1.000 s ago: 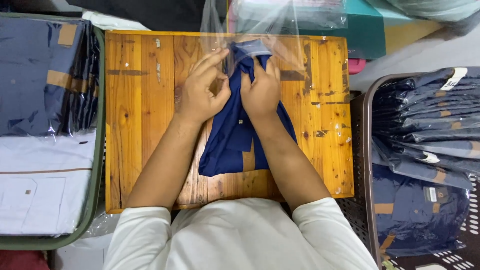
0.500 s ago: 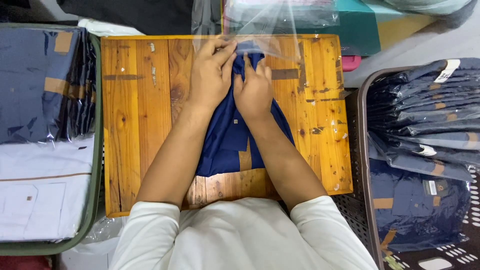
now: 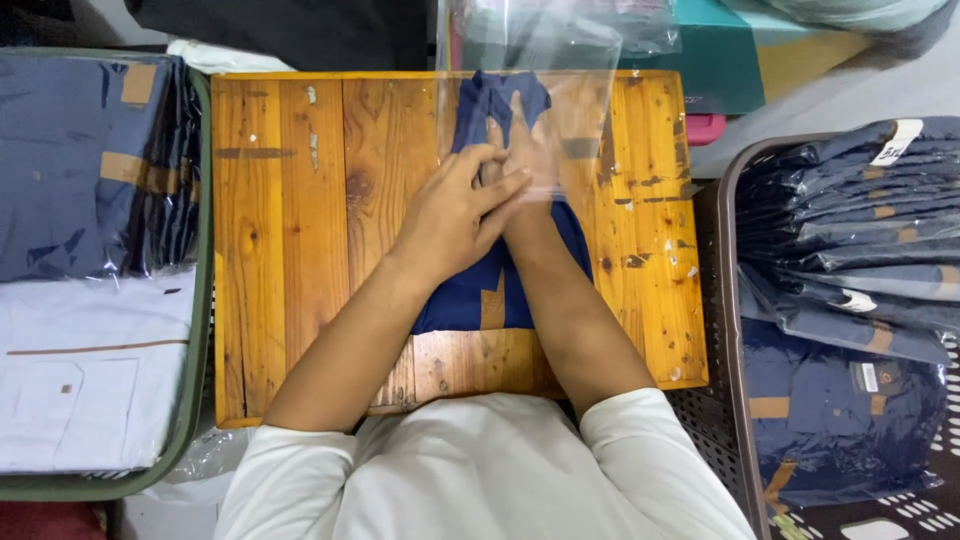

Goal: Folding a blue shirt and carefully inserting it into a clear plastic bag for packaging

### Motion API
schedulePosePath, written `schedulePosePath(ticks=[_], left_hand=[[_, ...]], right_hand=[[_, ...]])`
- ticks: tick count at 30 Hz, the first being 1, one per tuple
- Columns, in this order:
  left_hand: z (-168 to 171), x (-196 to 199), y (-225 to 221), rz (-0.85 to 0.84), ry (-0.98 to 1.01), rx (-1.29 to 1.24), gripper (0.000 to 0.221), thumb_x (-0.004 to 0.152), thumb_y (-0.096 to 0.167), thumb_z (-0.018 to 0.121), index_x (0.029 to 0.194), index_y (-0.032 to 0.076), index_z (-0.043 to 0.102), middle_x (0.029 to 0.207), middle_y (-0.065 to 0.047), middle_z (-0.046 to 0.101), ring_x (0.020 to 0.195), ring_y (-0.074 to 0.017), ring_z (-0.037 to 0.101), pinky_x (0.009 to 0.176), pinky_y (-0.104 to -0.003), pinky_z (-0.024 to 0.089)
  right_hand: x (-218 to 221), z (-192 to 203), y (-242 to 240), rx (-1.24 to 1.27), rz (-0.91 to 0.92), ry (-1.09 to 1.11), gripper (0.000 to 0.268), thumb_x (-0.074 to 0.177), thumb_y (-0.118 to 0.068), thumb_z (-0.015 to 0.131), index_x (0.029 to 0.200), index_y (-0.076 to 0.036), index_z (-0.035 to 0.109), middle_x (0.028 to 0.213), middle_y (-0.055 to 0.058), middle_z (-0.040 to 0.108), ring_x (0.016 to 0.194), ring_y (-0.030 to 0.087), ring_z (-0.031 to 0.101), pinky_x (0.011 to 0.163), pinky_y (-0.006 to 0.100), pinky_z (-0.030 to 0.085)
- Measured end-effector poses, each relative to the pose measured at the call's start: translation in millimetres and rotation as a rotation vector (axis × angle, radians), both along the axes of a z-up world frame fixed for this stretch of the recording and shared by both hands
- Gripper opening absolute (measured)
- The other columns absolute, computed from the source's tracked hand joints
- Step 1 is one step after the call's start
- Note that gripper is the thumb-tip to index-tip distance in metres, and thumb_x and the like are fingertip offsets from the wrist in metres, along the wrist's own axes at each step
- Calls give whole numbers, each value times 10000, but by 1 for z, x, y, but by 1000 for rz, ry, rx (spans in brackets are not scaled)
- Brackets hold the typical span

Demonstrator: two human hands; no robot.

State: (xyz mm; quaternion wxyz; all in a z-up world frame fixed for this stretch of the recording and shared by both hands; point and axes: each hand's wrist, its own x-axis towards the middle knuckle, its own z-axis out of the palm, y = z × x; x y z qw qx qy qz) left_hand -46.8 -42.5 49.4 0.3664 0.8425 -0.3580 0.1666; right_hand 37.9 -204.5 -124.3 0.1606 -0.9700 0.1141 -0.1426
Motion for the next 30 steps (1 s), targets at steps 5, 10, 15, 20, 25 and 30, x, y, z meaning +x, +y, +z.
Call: schedulePosePath(ticks=[5,10,15,20,25,30], left_hand=[[-13,17,21,296,108,-371,319,1022,310,580,1178,32,594,1177,-162,452,1155,-325,520,1032,-445,426],[-59,49,31,350,898,-345,926,949,588,562,1625,111,145,1624,-161,359,1514,-260,336,1226,-382,254],[-64,39,24,64,1024,-551,808,988,396,610,1602,65,203,1594,-164,453,1472,-209,451,1215,-326,348],[-48,25,37,120,1036,-433,797,946,417,632,1562,36,300,1461,-130,602,1307,-173,613,1114,-282,459],[-55,18,50,125,1058,-462,772,940,411,650,1584,160,308,1464,-104,598,1307,-157,585,1125,-271,427],[-44,22,51,185,1082,-543,856,892,466,667,1577,104,305,1571,-95,495,1440,-196,478,1198,-317,349]], right_hand=[[-32,81,23,283,-3,24,619,1051,-541,328,1559,-203,427,1539,293,429,1422,471,401,1139,524,391],[-40,100,24,424,45,-11,656,1053,-549,319,1571,-156,402,1588,288,375,1467,443,361,1190,475,316],[-40,92,20,300,80,-178,595,1102,-474,359,1539,-80,442,1534,366,420,1461,487,396,1203,488,378],[-34,110,18,119,-31,-127,613,1081,-557,328,1525,-164,484,1380,331,606,1327,477,555,1053,589,474],[-28,98,26,138,32,-136,618,1081,-555,279,1517,-170,489,1399,330,585,1329,471,537,1061,584,443],[-23,98,27,82,167,-426,506,1109,-431,369,1343,-106,679,1170,390,682,1136,509,673,983,526,561]])
